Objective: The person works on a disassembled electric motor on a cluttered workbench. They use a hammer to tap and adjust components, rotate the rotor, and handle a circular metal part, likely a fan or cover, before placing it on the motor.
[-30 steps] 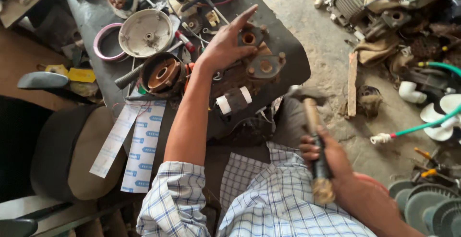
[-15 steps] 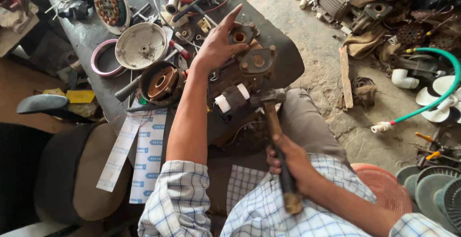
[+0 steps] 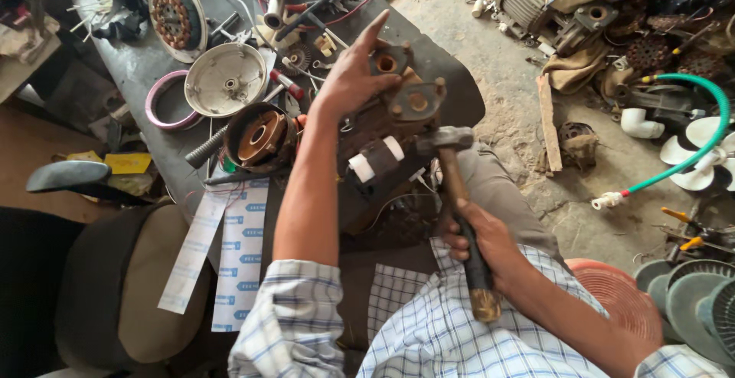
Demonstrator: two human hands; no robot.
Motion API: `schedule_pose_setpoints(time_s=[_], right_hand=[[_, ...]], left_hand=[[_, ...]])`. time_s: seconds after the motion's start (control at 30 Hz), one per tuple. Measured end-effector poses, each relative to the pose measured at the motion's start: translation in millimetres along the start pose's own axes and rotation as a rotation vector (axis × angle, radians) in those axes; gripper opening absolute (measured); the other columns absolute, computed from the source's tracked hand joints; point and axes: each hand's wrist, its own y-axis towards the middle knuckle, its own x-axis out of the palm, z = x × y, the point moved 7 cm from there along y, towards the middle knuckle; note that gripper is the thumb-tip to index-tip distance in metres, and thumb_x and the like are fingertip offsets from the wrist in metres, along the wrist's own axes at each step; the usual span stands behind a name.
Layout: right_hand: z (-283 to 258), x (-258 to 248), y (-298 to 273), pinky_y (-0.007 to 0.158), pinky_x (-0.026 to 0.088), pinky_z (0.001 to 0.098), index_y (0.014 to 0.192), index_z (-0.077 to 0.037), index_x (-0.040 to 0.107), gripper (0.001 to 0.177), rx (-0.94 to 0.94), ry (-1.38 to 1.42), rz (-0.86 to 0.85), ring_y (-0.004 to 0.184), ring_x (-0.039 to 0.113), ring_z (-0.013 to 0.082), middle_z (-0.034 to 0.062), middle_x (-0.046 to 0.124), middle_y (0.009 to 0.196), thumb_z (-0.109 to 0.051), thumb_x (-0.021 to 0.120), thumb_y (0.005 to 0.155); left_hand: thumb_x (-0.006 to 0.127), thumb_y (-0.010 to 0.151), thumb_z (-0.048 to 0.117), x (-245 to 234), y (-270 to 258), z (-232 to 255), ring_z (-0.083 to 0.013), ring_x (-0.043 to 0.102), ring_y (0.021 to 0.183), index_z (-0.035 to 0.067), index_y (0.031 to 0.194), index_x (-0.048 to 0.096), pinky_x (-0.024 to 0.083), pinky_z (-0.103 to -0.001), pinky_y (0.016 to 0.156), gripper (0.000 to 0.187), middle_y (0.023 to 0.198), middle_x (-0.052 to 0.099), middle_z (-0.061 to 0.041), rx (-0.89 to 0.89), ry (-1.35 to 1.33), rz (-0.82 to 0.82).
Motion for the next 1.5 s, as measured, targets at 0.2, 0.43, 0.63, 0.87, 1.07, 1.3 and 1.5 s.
schedule_pose_setpoints(time_s=[0.2, 0.43, 0.63, 0.87, 1.07, 1.3, 1.5], right_hand=[[11.0, -17.8, -2.4, 0.046, 0.039, 0.0232, 0.102, -0.012, 0.052, 0.021, -0.038, 0.065, 0.148, 0.058, 0.045, 0.0085, 0.0026, 0.050, 0.079, -0.031, 0.059, 0.098], [5.8, -13.2, -1.3, 0.045, 0.038, 0.0220, 0.099, -0.009, 0.048, 0.028, 0.031, 0.049, 0.013, 0.057, 0.044, 0.0077, 0.0019, 0.049, 0.078, -0.033, 0.061, 0.099], [23.5, -26.1, -0.9, 0.045, 0.038, 0.0239, 0.099, -0.012, 0.049, 0.021, 0.016, 0.150, 0.238, 0.057, 0.045, 0.0092, 0.0029, 0.048, 0.078, -0.031, 0.057, 0.098], [7.9, -17.9, -1.3, 0.043, 0.038, 0.0229, 0.097, -0.010, 0.051, 0.025, 0.001, 0.024, 0.032, 0.056, 0.045, 0.0074, 0.0018, 0.050, 0.077, -0.033, 0.060, 0.098], [17.9, -29.0, -7.6, 0.046, 0.039, 0.0251, 0.098, -0.006, 0.049, 0.033, -0.038, 0.072, 0.310, 0.057, 0.044, 0.0104, 0.0036, 0.048, 0.079, -0.036, 0.062, 0.102], [4.4, -15.8, -6.2, 0.043, 0.037, 0.0228, 0.098, -0.010, 0.048, 0.028, 0.043, 0.033, -0.007, 0.055, 0.043, 0.0083, 0.0030, 0.048, 0.078, -0.035, 0.061, 0.099], [4.6, -11.4, -15.9, 0.046, 0.039, 0.0206, 0.111, -0.012, 0.053, 0.027, -0.031, 0.110, 0.118, 0.058, 0.045, 0.0072, 0.0012, 0.047, 0.079, -0.035, 0.060, 0.098]], left_hand=[[0.094, 0.075, 0.012, 3.4, -2.3, -7.2, -0.0302, 0.059, 0.129, 0.026, 0.161, 0.025, 0.047, -0.041, 0.109, 0.111, 0.137, 0.063, -0.015, -0.058, 0.034, 0.002], [0.092, 0.074, 0.019, 8.4, -1.0, -11.2, -0.0274, 0.060, 0.131, 0.030, 0.162, 0.025, 0.047, -0.042, 0.112, 0.111, 0.136, 0.065, -0.013, -0.107, 0.018, -0.025], [0.095, 0.075, 0.019, 7.2, -2.9, -12.0, -0.0301, 0.056, 0.133, 0.027, 0.161, 0.024, 0.046, -0.043, 0.111, 0.112, 0.138, 0.063, -0.014, -0.088, 0.032, -0.007], [0.091, 0.075, 0.017, 6.4, -0.2, -8.0, -0.0283, 0.062, 0.130, 0.029, 0.163, 0.025, 0.049, -0.041, 0.112, 0.111, 0.136, 0.065, -0.015, -0.104, -0.043, -0.021], [0.094, 0.073, 0.015, 7.1, -4.4, -8.1, -0.0313, 0.059, 0.129, 0.025, 0.162, 0.025, 0.049, -0.043, 0.108, 0.112, 0.136, 0.063, -0.017, -0.073, -0.021, -0.002], [0.094, 0.079, 0.019, 7.3, 1.5, -7.3, -0.0330, 0.058, 0.131, 0.024, 0.163, 0.023, 0.047, -0.044, 0.110, 0.110, 0.138, 0.063, -0.017, -0.034, 0.013, -0.015], [0.094, 0.074, 0.020, 8.5, -1.6, -10.6, -0.0315, 0.058, 0.131, 0.027, 0.161, 0.024, 0.049, -0.043, 0.106, 0.112, 0.135, 0.065, -0.015, -0.093, 0.009, -0.010]])
